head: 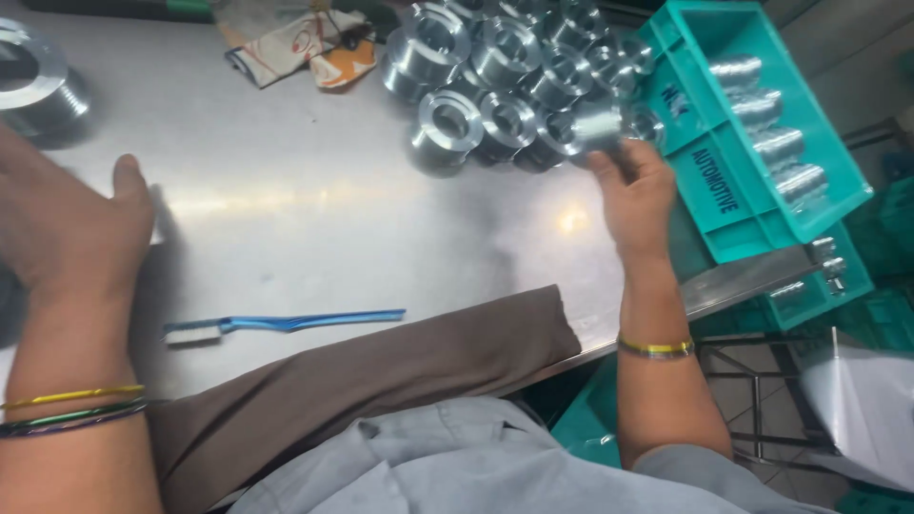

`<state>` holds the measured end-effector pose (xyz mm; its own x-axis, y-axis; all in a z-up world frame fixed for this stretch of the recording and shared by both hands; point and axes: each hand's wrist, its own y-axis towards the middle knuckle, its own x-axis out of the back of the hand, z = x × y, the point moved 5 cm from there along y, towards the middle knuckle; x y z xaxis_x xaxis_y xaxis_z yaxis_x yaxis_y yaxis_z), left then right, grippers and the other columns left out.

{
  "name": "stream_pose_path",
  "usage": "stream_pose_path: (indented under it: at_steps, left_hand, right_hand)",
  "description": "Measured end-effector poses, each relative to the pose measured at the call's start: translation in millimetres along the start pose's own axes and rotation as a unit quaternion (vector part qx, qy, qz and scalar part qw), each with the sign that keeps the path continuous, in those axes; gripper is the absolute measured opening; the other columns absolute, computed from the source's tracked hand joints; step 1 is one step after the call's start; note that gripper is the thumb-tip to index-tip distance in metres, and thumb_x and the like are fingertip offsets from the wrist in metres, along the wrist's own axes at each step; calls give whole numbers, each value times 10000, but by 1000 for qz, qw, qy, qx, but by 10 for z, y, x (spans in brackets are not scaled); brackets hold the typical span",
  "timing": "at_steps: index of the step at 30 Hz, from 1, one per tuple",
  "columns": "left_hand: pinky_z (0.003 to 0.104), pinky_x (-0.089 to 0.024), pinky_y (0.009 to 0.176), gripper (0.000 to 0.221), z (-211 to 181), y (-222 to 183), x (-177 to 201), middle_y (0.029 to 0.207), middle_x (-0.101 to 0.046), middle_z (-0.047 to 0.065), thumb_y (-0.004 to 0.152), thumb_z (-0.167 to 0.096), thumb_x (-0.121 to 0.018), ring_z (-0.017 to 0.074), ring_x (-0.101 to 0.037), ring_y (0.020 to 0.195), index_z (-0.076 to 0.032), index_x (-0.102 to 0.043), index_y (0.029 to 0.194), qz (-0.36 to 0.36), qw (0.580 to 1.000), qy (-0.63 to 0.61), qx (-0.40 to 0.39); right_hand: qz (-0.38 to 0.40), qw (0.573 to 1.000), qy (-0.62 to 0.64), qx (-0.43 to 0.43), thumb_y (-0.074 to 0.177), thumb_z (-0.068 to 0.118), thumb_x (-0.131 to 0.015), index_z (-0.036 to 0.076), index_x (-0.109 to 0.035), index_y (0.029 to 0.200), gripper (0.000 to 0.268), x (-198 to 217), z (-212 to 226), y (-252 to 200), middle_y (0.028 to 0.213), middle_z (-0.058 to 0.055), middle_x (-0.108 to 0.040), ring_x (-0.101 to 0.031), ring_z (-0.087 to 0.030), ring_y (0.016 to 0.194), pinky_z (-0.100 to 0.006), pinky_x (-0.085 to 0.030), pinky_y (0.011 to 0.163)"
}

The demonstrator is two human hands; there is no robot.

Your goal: Inspecting and cleaning grooves of metal pulley components at a workstation.

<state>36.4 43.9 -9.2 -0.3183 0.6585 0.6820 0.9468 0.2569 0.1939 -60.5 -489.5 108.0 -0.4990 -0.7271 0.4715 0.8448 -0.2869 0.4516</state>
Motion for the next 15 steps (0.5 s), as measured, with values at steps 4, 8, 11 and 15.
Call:
stream_pose_path:
  at_steps: [4, 8, 11, 15]
  left_hand:
    - [470, -375, 1090, 700, 465, -5, -314, 1387, -503, 382, 1014, -258, -695, 455, -541, 1226, 202, -351, 1414, -91, 981, 96, -139]
    - [474, -327, 1174, 390, -105, -193, -223, 1059, -632, 223, 941, -230, -752, 379, -562, 1097, 56, -597, 1157, -84, 969, 100, -208]
    - [466, -309, 1237, 293, -324, -203, -247, 905, -655, 155, 988, -263, -773, 316, -585, 1016, 6, -660, 961, -48, 965, 155, -207]
    - [506, -291, 1180, 337, -406, -212, -243, 896, -677, 138, 1043, -286, -760, 316, -605, 1005, -16, -685, 857, 9, 960, 223, -169]
  right_hand:
    - [-84, 960, -263, 40, 924, 135, -840, -10, -719, 1069, 239, 665, -1146, 467, 1012, -138, -729, -692, -247, 890, -350, -538, 818]
    - [-92, 921, -374, -56, 872, 271, -853, 26, -746, 1089, 345, 870, -1964, 863, 1072, -171, -736, -696, -330, 966, -435, -531, 865]
    - [-83, 898, -429, -51, 840, 289, -860, 31, -743, 1111, 392, 936, -2448, 1227, 1117, -189, -713, -666, -366, 1030, -463, -516, 906]
    - [-117, 872, -475, 19, 902, 146, -781, 55, -736, 1133, 253, 836, -2223, 1311, 1204, -183, -671, -612, -393, 1129, -487, -489, 957]
